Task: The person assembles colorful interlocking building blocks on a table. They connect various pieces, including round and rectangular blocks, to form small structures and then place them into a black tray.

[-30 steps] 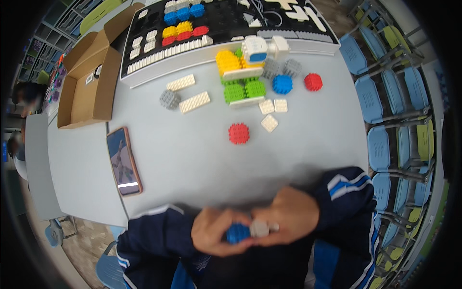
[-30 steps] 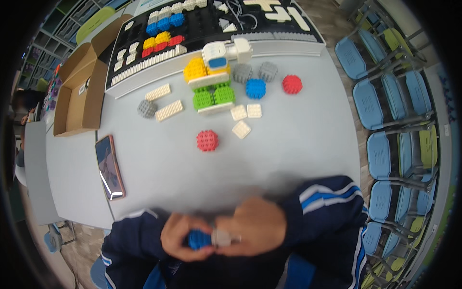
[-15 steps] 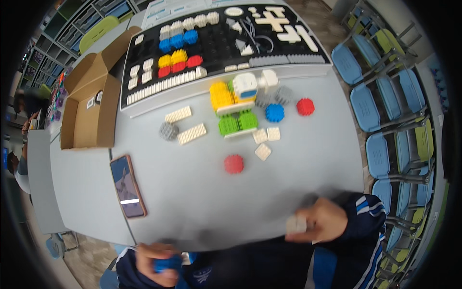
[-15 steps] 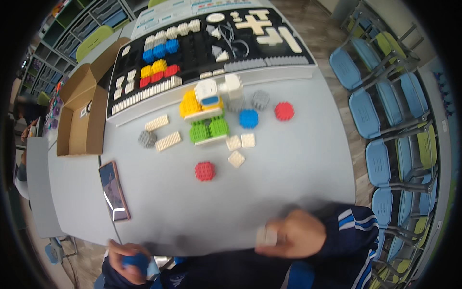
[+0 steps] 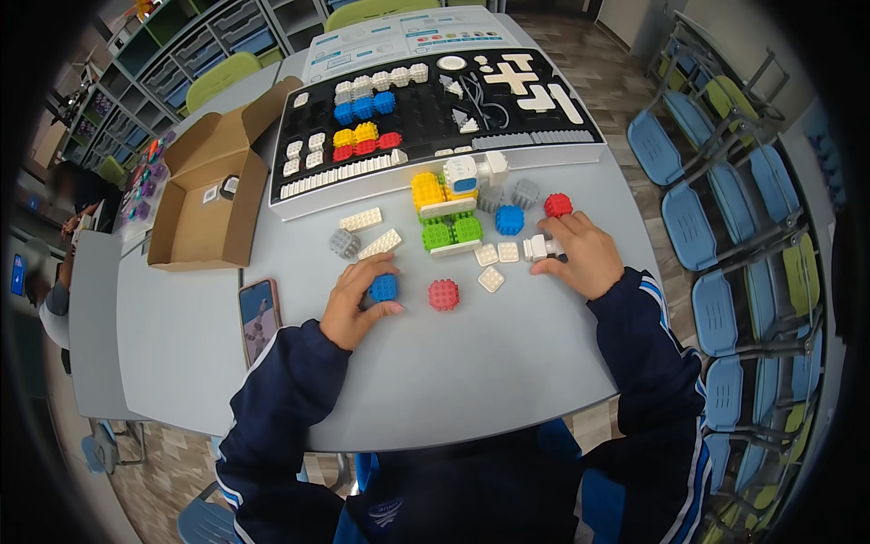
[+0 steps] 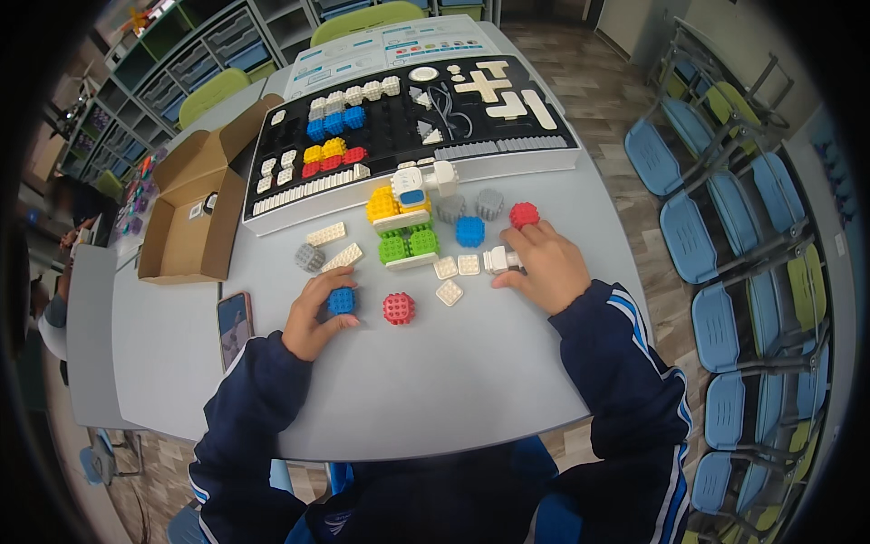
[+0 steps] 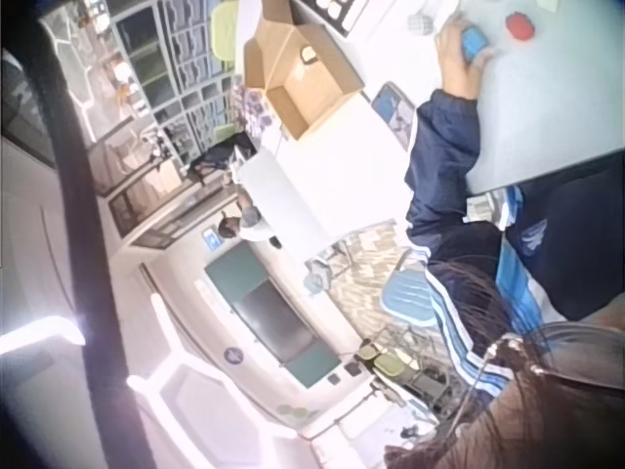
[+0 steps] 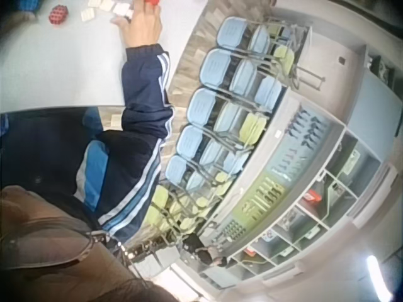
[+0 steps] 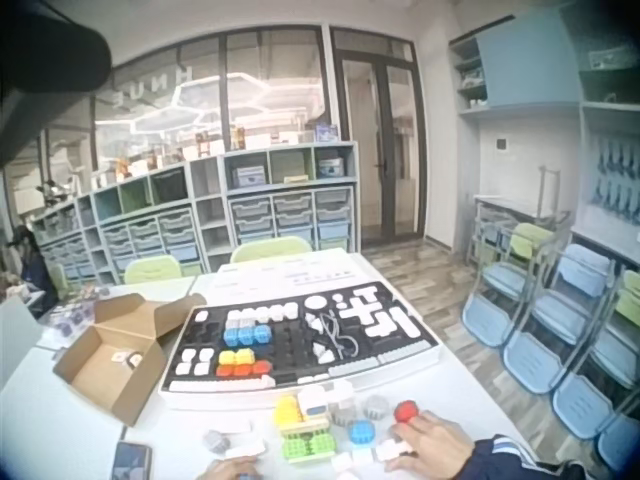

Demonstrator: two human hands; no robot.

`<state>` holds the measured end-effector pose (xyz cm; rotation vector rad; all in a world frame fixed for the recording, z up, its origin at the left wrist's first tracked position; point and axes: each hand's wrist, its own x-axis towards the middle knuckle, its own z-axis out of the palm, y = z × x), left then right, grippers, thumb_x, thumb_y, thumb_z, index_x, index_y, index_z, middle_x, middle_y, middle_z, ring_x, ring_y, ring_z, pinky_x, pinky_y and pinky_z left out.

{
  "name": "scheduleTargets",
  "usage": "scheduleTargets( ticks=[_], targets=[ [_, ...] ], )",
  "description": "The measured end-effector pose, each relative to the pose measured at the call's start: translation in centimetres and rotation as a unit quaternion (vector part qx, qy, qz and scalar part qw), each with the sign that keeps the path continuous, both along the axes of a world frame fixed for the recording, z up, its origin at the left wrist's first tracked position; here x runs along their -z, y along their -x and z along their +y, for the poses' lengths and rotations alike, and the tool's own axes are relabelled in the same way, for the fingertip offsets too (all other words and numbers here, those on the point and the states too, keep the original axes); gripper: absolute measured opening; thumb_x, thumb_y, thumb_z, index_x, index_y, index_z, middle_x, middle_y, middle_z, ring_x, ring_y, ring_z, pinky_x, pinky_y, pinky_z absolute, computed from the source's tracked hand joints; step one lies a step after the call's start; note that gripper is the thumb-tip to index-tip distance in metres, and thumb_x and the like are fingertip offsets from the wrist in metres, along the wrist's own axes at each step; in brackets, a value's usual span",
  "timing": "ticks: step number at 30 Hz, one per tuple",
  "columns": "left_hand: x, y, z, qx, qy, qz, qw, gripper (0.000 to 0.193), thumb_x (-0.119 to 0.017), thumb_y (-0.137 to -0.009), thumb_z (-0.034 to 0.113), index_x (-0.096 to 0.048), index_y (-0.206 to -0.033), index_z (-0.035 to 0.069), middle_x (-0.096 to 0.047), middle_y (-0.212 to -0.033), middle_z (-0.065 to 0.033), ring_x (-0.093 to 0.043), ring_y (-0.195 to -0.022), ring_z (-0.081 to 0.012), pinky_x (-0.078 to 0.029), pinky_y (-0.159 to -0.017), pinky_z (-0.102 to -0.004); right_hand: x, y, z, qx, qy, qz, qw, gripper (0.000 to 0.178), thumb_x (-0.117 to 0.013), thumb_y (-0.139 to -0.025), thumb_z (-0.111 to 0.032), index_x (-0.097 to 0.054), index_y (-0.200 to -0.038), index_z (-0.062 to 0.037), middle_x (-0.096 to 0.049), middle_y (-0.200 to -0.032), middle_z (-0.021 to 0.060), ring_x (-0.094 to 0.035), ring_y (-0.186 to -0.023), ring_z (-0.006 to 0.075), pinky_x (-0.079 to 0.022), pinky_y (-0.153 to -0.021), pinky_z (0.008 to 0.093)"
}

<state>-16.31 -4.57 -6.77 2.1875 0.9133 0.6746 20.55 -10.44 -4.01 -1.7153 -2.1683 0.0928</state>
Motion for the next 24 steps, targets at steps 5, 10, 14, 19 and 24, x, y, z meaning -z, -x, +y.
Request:
scheduleTargets(
  ticks=[5,10,14,19,24],
  targets=[
    [0.1,0.6,-0.5,-0.040,-0.077,0.057,0.995,0.065,-0.083,-0.073,0.022,-0.058,-0.131,0.007,-0.056,-0.135,-0.0147,-0.050,-0.121,-0.0345,-0.038,-0.106,-0.0409,-2.9,1.1,0.1,-0.007,-0.029,0.007,1.000,0.053,-0.082,-0.071,-0.035,-0.064,-0.111,-0.0049,-0.063,-0.105,0.0115,-0.058,-0.100,0.0306,-0.050,-0.084,0.0406],
    [-2.4,0.6,-0.6,-0.088,-0.128,0.047,0.987,0.075,-0.088,-0.068,0.027,-0.056,-0.131,0.004,-0.058,-0.131,-0.0161,-0.052,-0.121,-0.0338,-0.039,-0.106,-0.0415,-7.1,3.9,3.8,-0.111,-0.166,0.051,0.978,0.056,-0.079,-0.075,-0.039,-0.063,-0.117,-0.0056,-0.063,-0.107,0.0113,-0.057,-0.102,0.0315,-0.047,-0.089,0.0407],
    [-5.6,-3.8,2.8,-0.091,-0.157,-0.021,0.983,0.076,-0.090,-0.067,0.027,-0.056,-0.130,0.004,-0.059,-0.129,-0.0161,-0.053,-0.120,-0.0334,-0.042,-0.104,-0.0409,-7.0,5.6,8.3,-0.157,-0.174,-0.029,0.972,0.060,-0.076,-0.076,-0.048,-0.062,-0.115,-0.0041,-0.063,-0.108,0.0111,-0.058,-0.105,0.0311,-0.046,-0.090,0.0406],
    [-3.6,-9.5,8.3,-0.062,-0.117,-0.028,0.991,0.059,-0.090,-0.065,0.029,-0.065,-0.112,0.003,-0.065,-0.106,-0.0171,-0.061,-0.103,-0.0298,-0.048,-0.091,-0.0390,-6.7,7.8,11.7,-0.149,0.017,-0.066,0.986,0.068,-0.074,-0.073,-0.059,-0.061,-0.109,-0.0020,-0.065,-0.103,0.0167,-0.064,-0.096,0.0349,-0.050,-0.082,0.0421],
    [-1.9,-10.9,9.0,-0.027,-0.036,-0.074,0.996,0.038,-0.089,-0.066,0.030,-0.071,-0.086,0.003,-0.065,-0.085,-0.0126,-0.061,-0.083,-0.0253,-0.049,-0.078,-0.0396,-6.1,7.5,12.2,-0.168,0.007,-0.001,0.986,0.055,-0.073,-0.081,-0.052,-0.064,-0.095,0.0003,-0.066,-0.091,0.0195,-0.065,-0.086,0.0375,-0.051,-0.073,0.0431]
  ],
)
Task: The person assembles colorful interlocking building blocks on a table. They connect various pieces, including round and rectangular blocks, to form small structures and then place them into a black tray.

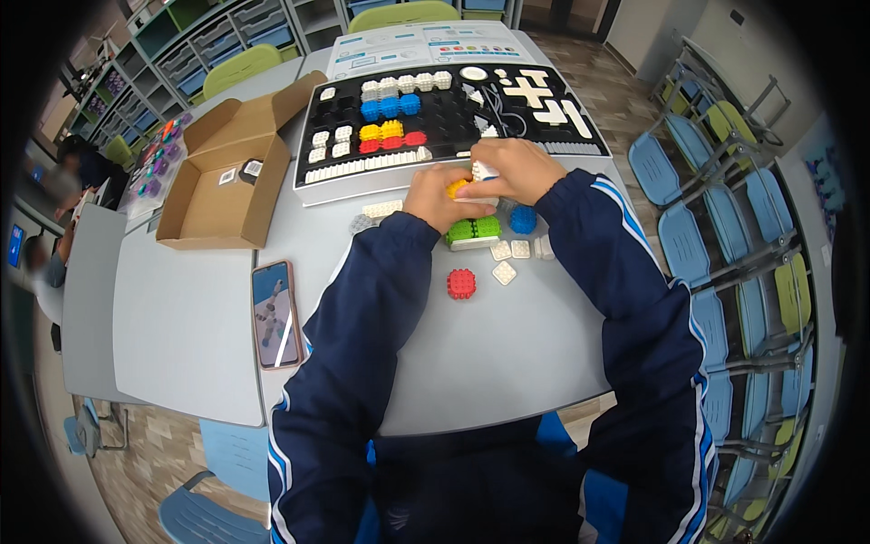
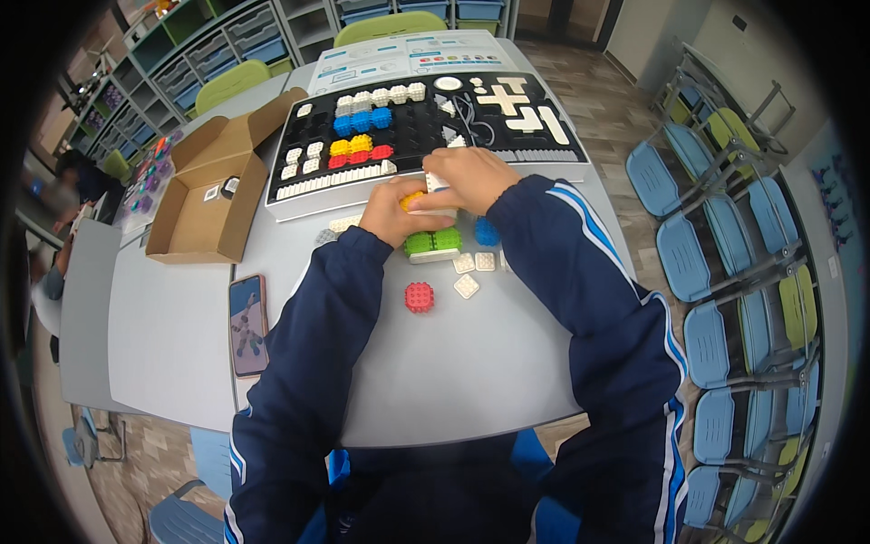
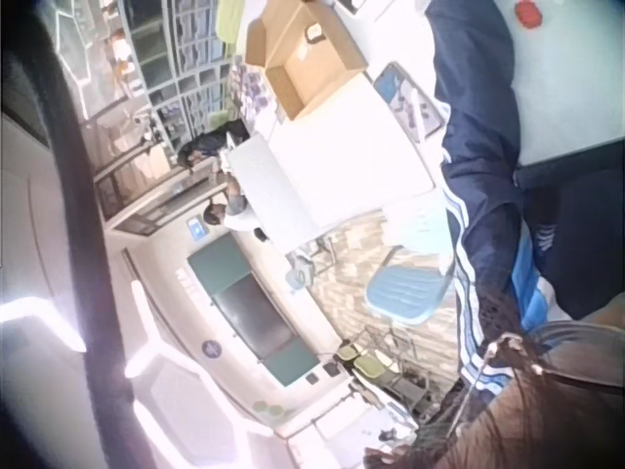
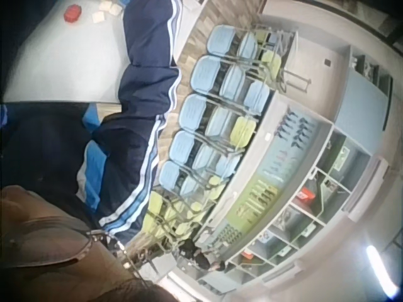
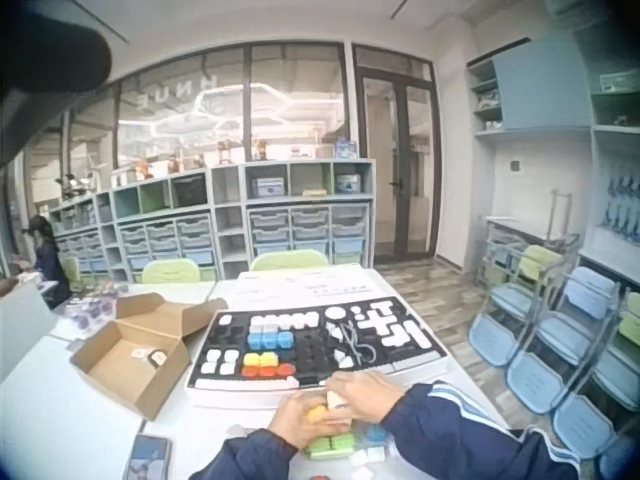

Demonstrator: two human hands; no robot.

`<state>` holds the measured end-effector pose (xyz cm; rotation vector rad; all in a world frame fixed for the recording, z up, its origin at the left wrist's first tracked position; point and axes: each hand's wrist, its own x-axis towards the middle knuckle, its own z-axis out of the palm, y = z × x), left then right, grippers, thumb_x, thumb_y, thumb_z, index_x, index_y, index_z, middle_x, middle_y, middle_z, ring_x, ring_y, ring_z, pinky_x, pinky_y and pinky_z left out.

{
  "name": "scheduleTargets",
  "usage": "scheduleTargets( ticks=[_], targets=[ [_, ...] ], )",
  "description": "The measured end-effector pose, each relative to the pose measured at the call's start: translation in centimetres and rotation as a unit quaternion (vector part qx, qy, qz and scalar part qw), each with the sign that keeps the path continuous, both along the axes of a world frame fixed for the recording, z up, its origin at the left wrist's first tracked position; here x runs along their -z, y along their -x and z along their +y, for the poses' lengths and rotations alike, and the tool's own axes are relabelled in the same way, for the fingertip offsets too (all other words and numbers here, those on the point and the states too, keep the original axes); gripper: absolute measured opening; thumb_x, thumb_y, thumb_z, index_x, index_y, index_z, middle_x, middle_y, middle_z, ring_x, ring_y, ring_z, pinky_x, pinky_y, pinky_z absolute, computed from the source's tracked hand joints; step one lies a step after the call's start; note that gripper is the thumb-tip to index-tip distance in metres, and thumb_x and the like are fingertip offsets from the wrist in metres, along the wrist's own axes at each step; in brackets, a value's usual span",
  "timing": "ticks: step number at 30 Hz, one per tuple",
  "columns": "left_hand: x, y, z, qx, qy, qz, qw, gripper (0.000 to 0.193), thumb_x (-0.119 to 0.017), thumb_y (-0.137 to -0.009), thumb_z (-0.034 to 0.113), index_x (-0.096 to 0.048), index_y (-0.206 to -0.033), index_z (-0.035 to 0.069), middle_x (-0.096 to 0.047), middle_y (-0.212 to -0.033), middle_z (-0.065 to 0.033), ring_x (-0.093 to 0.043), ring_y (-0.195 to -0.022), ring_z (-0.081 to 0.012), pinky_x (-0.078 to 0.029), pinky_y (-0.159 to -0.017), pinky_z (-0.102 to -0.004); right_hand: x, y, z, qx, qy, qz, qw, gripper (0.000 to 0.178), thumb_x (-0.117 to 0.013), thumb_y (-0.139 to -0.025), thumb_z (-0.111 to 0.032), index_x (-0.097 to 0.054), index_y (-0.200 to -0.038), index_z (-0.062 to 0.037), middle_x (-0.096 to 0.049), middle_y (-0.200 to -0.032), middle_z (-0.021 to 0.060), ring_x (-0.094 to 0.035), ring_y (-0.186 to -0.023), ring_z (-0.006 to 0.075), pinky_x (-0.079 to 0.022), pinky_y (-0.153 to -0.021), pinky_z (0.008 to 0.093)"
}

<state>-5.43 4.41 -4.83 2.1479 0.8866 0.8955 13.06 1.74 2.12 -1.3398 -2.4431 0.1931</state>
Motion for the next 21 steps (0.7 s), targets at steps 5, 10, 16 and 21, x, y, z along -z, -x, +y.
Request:
scheduleTargets(
  ticks=[5,10,16,21],
  targets=[
    [0.0,-0.6,-0.1,-0.010,-0.070,0.024,0.997,0.042,-0.091,-0.063,0.033,-0.074,-0.089,0.005,-0.068,-0.088,-0.0099,-0.059,-0.094,-0.0272,-0.046,-0.089,-0.0384,0.3,-0.5,1.0,-0.004,0.009,0.006,1.000,0.048,-0.070,-0.084,-0.046,-0.067,-0.087,0.0015,-0.065,-0.080,0.0197,-0.065,-0.077,0.0361,-0.050,-0.067,0.0427],
    [0.6,0.0,0.0,-0.028,-0.060,0.056,0.996,0.055,-0.091,-0.061,0.037,-0.074,-0.103,0.004,-0.067,-0.101,-0.0144,-0.059,-0.101,-0.0288,-0.046,-0.093,-0.0388,-0.5,-0.5,1.9,0.020,0.049,0.020,0.998,0.049,-0.070,-0.084,-0.047,-0.067,-0.084,0.0022,-0.064,-0.073,0.0192,-0.063,-0.068,0.0325,-0.048,-0.063,0.0394],
    [-0.6,-0.4,-0.5,-0.027,-0.030,0.105,0.994,0.066,-0.089,-0.063,0.044,-0.072,-0.112,0.003,-0.064,-0.111,-0.0177,-0.056,-0.107,-0.0314,-0.040,-0.101,-0.0392,-1.3,-3.0,2.0,0.093,0.011,0.085,0.992,0.056,-0.069,-0.083,-0.056,-0.070,-0.086,0.0004,-0.067,-0.076,0.0225,-0.066,-0.073,0.0355,-0.051,-0.069,0.0413],
    [-0.2,0.0,-0.9,-0.036,-0.044,0.116,0.992,0.070,-0.087,-0.065,0.049,-0.070,-0.117,0.005,-0.065,-0.115,-0.0126,-0.052,-0.114,-0.0291,-0.031,-0.106,-0.0400,-0.4,-7.2,-0.9,0.179,-0.014,0.056,0.982,0.057,-0.071,-0.082,-0.054,-0.068,-0.090,0.0020,-0.068,-0.085,0.0226,-0.066,-0.082,0.0361,-0.050,-0.074,0.0421]
  ],
)
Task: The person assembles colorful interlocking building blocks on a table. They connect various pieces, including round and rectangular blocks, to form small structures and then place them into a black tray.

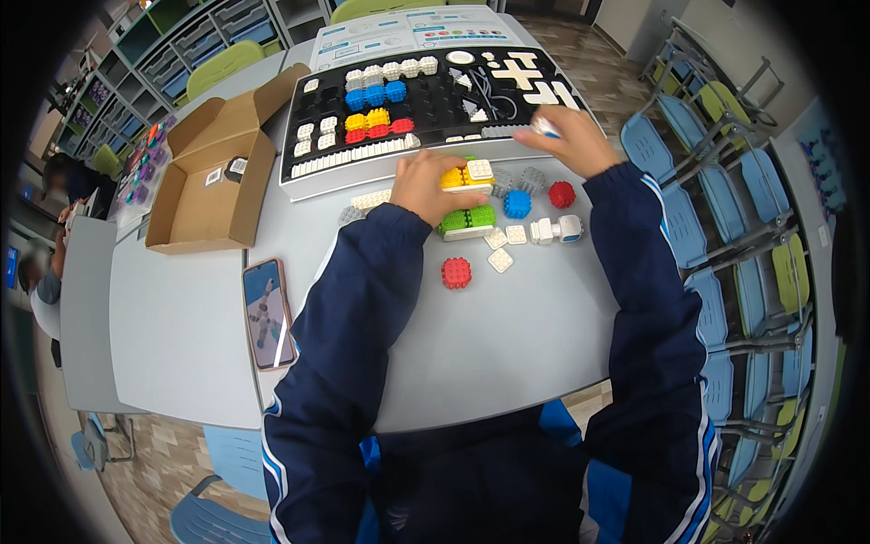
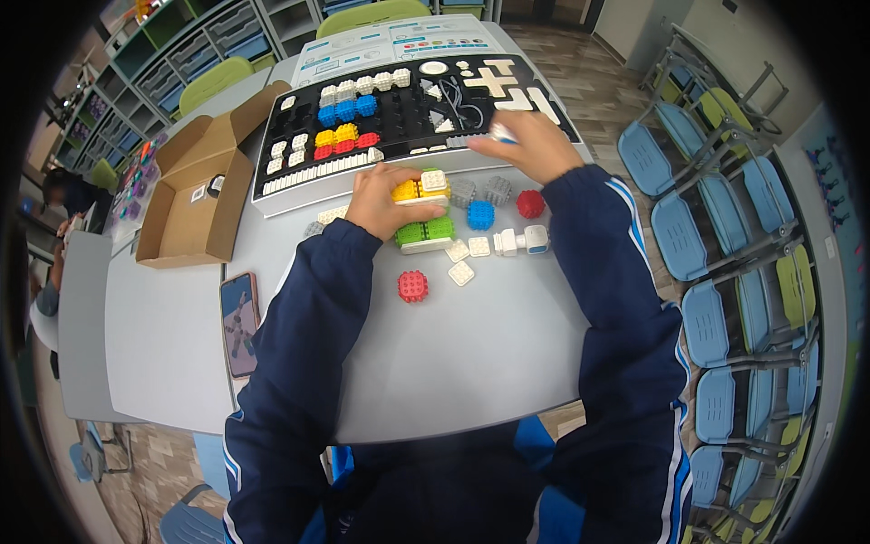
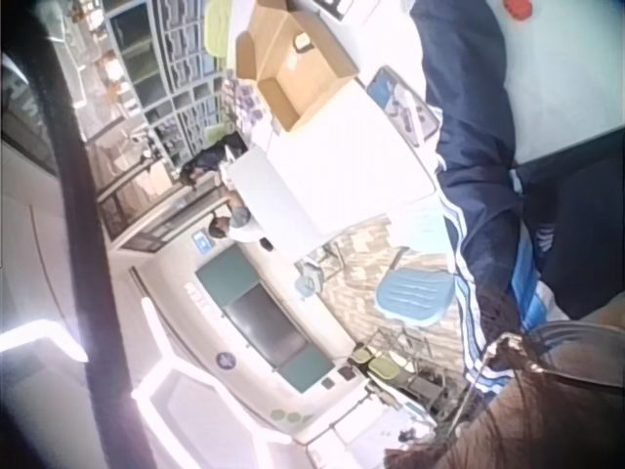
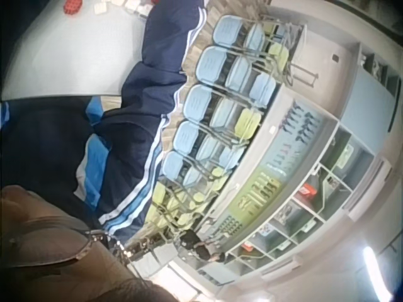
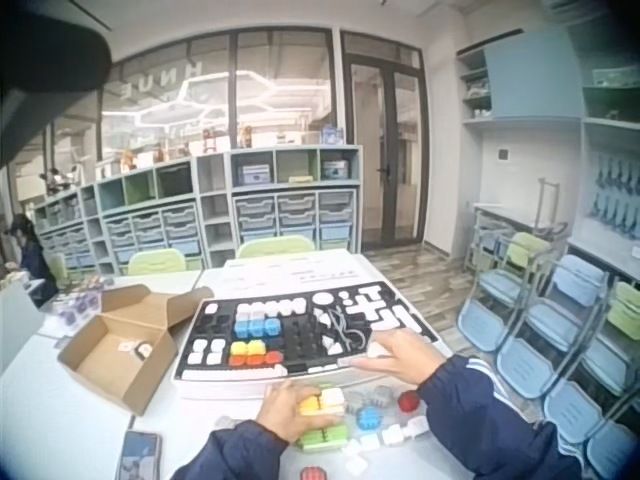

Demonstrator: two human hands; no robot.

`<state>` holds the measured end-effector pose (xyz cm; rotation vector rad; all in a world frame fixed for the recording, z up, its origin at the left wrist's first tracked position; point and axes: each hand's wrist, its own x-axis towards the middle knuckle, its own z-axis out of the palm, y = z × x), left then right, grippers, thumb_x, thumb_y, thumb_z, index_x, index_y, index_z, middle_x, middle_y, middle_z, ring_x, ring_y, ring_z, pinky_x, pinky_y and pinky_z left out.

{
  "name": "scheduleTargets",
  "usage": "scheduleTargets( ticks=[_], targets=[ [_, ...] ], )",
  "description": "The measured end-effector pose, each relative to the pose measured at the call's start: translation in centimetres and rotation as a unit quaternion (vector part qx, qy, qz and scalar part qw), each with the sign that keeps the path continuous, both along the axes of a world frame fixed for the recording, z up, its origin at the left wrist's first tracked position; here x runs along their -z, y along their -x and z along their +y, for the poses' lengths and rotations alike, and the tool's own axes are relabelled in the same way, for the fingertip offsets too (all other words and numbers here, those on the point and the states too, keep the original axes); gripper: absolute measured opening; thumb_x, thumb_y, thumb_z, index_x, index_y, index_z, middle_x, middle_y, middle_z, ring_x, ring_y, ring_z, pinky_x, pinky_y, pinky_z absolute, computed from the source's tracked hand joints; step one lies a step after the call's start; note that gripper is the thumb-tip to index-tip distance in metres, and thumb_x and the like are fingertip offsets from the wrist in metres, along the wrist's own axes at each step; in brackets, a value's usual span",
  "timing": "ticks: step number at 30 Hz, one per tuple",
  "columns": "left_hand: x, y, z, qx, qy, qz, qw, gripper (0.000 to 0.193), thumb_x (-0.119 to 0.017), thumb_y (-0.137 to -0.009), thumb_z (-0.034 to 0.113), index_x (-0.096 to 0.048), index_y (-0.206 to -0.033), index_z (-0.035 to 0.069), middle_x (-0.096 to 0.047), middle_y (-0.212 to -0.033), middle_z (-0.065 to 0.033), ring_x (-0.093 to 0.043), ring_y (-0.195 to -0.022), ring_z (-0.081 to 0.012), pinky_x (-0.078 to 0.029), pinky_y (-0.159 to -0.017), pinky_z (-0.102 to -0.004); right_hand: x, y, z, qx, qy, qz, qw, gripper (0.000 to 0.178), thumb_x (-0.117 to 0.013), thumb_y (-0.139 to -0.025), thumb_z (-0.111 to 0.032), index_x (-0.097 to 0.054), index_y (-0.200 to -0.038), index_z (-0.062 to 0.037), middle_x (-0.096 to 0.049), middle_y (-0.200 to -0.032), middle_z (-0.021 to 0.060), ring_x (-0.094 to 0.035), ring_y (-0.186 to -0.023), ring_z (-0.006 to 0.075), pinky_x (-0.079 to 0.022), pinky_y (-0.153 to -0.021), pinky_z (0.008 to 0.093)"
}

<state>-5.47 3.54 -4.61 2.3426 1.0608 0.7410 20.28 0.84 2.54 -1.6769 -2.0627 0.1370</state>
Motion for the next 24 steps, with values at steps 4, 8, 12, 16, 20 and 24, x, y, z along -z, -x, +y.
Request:
scheduleTargets(
  ticks=[4,8,12,16,20,24],
  targets=[
    [0.6,0.1,-0.5,0.006,-0.052,-0.036,0.998,0.079,-0.087,-0.065,0.049,-0.063,-0.129,0.009,-0.065,-0.119,-0.0074,-0.051,-0.116,-0.0264,-0.030,-0.107,-0.0406,5.1,-4.5,-1.4,0.058,0.016,-0.055,0.997,0.054,-0.074,-0.082,-0.051,-0.067,-0.093,0.0022,-0.067,-0.091,0.0223,-0.064,-0.087,0.0364,-0.049,-0.077,0.0413],
    [-0.4,1.6,-0.5,0.014,-0.065,-0.039,0.997,0.082,-0.087,-0.068,0.043,-0.056,-0.137,0.012,-0.064,-0.122,-0.0060,-0.052,-0.117,-0.0259,-0.032,-0.107,-0.0415,7.7,-5.8,-1.8,0.080,0.041,0.051,0.995,0.055,-0.073,-0.082,-0.051,-0.068,-0.096,0.0022,-0.068,-0.096,0.0241,-0.065,-0.092,0.0403,-0.050,-0.082,0.0443],
    [-2.2,3.4,0.4,0.029,-0.046,-0.031,0.998,0.079,-0.089,-0.066,0.036,-0.057,-0.133,0.011,-0.066,-0.120,-0.0079,-0.054,-0.117,-0.0282,-0.035,-0.106,-0.0403,8.0,-5.3,-1.8,0.074,0.036,0.051,0.995,0.050,-0.070,-0.086,-0.047,-0.068,-0.098,0.0020,-0.068,-0.098,0.0218,-0.064,-0.094,0.0389,-0.050,-0.084,0.0437],
    [-4.1,4.2,0.5,0.038,-0.012,0.033,0.999,0.077,-0.088,-0.068,0.034,-0.057,-0.133,0.007,-0.065,-0.124,-0.0132,-0.056,-0.120,-0.0313,-0.038,-0.107,-0.0401,6.1,-3.5,-2.0,0.050,-0.026,-0.070,0.996,0.041,-0.064,-0.092,-0.040,-0.066,-0.101,0.0009,-0.067,-0.096,0.0182,-0.063,-0.096,0.0348,-0.050,-0.083,0.0422],
    [-3.3,3.3,0.5,0.078,0.036,-0.010,0.996,0.071,-0.085,-0.074,0.035,-0.058,-0.133,0.005,-0.062,-0.128,-0.0164,-0.058,-0.121,-0.0314,-0.044,-0.104,-0.0385,2.5,3.0,-2.5,-0.082,-0.126,-0.033,0.988,0.035,-0.063,-0.093,-0.032,-0.063,-0.108,-0.0010,-0.065,-0.099,0.0149,-0.062,-0.100,0.0318,-0.051,-0.081,0.0425],
    [-1.9,1.2,0.2,0.075,0.061,-0.061,0.993,0.053,-0.082,-0.079,0.029,-0.065,-0.122,0.002,-0.067,-0.120,-0.0171,-0.063,-0.111,-0.0279,-0.047,-0.099,-0.0366,3.6,5.9,-1.0,-0.180,-0.121,-0.139,0.966,0.028,-0.064,-0.090,-0.024,-0.058,-0.106,-0.0018,-0.062,-0.100,0.0119,-0.062,-0.098,0.0293,-0.054,-0.077,0.0398]
  ],
)
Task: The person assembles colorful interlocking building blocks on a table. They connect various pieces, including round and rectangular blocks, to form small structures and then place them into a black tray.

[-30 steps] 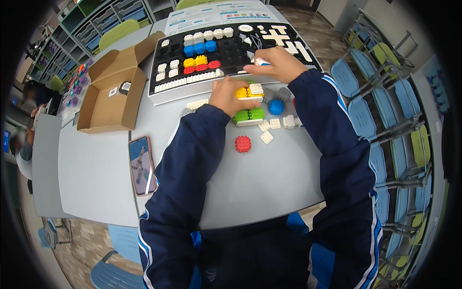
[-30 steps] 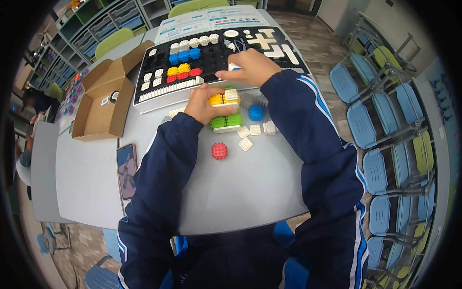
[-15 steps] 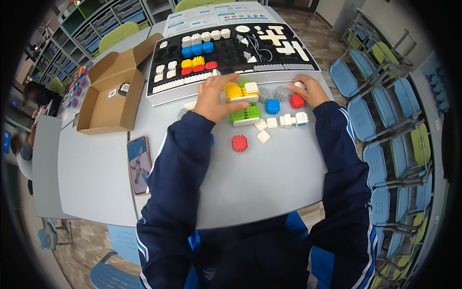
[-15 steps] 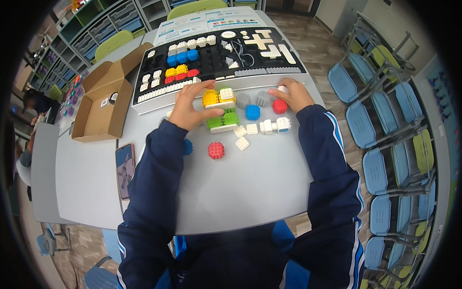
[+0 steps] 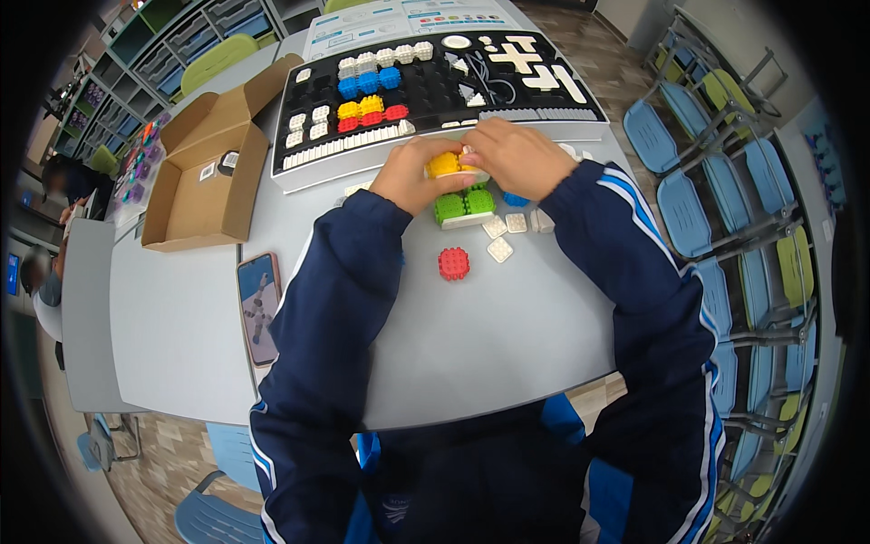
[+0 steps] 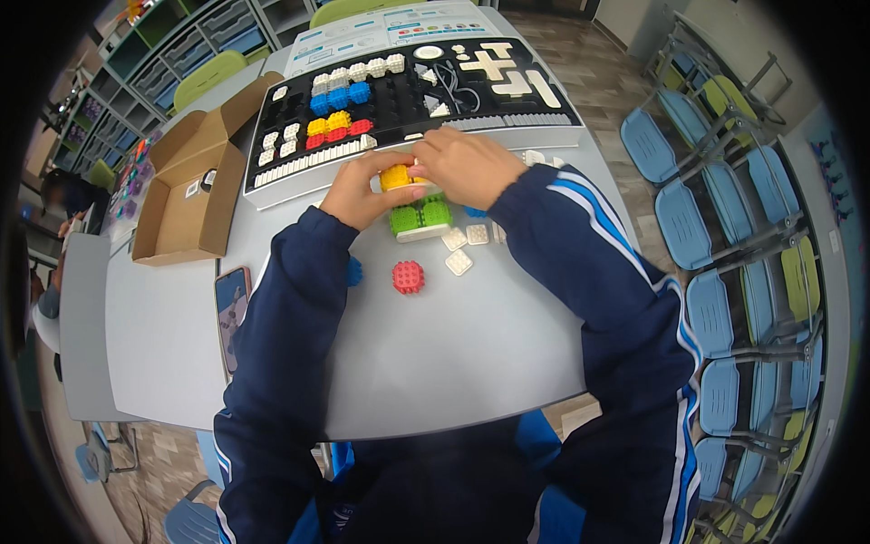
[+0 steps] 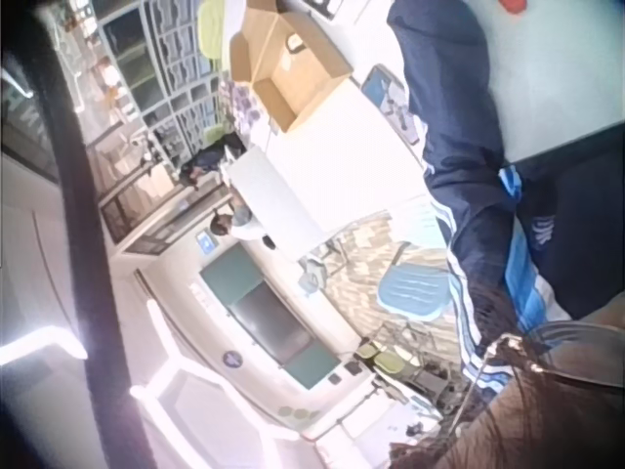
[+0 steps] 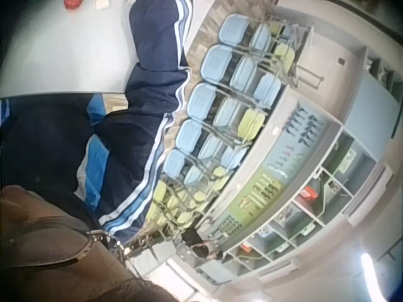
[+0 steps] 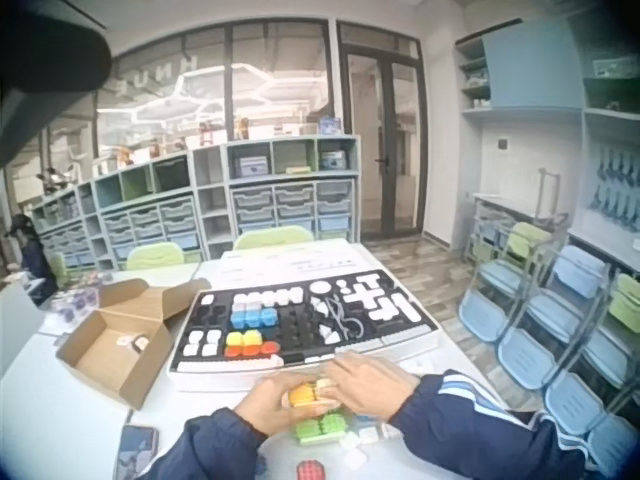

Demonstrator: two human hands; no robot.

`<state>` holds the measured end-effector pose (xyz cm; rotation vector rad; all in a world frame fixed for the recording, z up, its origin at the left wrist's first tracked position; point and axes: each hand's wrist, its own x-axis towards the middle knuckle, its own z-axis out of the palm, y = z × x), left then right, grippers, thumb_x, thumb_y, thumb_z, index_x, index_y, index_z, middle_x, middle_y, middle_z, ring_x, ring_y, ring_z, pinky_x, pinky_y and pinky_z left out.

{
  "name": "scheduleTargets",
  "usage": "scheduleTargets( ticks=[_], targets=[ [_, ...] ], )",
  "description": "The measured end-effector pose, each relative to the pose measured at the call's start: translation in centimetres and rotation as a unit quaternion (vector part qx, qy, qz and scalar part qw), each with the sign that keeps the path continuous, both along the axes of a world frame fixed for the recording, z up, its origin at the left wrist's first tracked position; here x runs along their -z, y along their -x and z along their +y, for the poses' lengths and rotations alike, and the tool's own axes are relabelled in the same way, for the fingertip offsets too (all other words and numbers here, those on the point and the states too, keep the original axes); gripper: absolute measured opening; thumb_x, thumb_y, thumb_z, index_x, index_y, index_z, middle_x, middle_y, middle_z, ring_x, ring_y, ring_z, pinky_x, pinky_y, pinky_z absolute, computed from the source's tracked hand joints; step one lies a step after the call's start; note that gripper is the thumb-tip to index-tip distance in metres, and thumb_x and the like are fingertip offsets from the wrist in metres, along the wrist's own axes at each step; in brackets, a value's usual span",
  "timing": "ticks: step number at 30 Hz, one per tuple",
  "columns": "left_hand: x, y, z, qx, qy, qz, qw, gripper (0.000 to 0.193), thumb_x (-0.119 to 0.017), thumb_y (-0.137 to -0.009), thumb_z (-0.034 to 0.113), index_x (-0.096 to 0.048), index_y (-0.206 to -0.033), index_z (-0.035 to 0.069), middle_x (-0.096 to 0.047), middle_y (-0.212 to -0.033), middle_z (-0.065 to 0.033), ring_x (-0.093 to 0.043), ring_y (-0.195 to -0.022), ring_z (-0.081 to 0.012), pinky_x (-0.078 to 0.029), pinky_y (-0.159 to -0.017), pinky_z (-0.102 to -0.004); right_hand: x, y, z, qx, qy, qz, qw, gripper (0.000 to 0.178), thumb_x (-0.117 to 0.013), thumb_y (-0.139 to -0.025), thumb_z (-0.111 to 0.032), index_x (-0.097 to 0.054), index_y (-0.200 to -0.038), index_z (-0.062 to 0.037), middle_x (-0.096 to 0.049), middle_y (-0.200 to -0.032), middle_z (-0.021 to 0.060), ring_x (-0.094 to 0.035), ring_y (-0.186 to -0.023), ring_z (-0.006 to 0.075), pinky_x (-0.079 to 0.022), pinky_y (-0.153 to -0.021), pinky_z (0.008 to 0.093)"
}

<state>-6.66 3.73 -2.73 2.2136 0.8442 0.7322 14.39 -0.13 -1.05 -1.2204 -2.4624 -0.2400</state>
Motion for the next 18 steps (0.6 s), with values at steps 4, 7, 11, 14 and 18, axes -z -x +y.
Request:
scheduleTargets(
  ticks=[4,7,11,14,18],
  targets=[
    [1.6,0.0,0.6,-0.008,-0.034,-0.053,0.998,0.046,-0.082,-0.078,0.027,-0.070,-0.113,0.001,-0.069,-0.111,-0.0179,-0.064,-0.104,-0.0302,-0.048,-0.093,-0.0368,0.1,0.0,1.1,-0.036,0.007,-0.086,0.996,0.021,-0.059,-0.091,-0.021,-0.055,-0.101,-0.0040,-0.060,-0.095,0.0101,-0.063,-0.094,0.0270,-0.056,-0.074,0.0372],
    [2.4,-0.2,0.7,-0.006,-0.031,-0.067,0.997,0.046,-0.083,-0.077,0.027,-0.070,-0.112,0.001,-0.069,-0.110,-0.0176,-0.062,-0.101,-0.0308,-0.049,-0.091,-0.0370,-0.5,-0.7,1.3,-0.076,-0.002,-0.116,0.990,0.021,-0.058,-0.093,-0.023,-0.054,-0.100,-0.0028,-0.059,-0.092,0.0120,-0.062,-0.089,0.0286,-0.054,-0.072,0.0387],
    [2.1,-0.3,0.2,-0.013,-0.014,-0.071,0.997,0.045,-0.083,-0.076,0.025,-0.070,-0.112,0.002,-0.070,-0.109,-0.0163,-0.061,-0.102,-0.0295,-0.049,-0.091,-0.0370,-0.5,-0.8,1.4,-0.101,-0.036,-0.166,0.980,0.023,-0.061,-0.088,-0.019,-0.055,-0.101,-0.0018,-0.060,-0.092,0.0112,-0.063,-0.087,0.0270,-0.054,-0.072,0.0364],
    [2.0,-0.1,0.2,-0.010,-0.028,-0.069,0.997,0.045,-0.083,-0.076,0.025,-0.070,-0.112,0.002,-0.070,-0.109,-0.0154,-0.060,-0.102,-0.0292,-0.049,-0.091,-0.0368,0.2,-0.6,1.5,-0.105,-0.079,-0.190,0.973,0.026,-0.063,-0.085,-0.016,-0.055,-0.103,-0.0001,-0.060,-0.092,0.0110,-0.063,-0.086,0.0263,-0.055,-0.071,0.0353],
    [2.2,0.0,0.3,-0.004,-0.028,-0.074,0.997,0.045,-0.083,-0.076,0.025,-0.071,-0.112,0.002,-0.070,-0.110,-0.0154,-0.061,-0.102,-0.0292,-0.049,-0.092,-0.0368,0.4,-0.5,1.5,-0.100,-0.088,-0.189,0.973,0.028,-0.063,-0.084,-0.015,-0.055,-0.106,0.0011,-0.061,-0.091,0.0116,-0.063,-0.085,0.0268,-0.054,-0.072,0.0362]
  ],
)
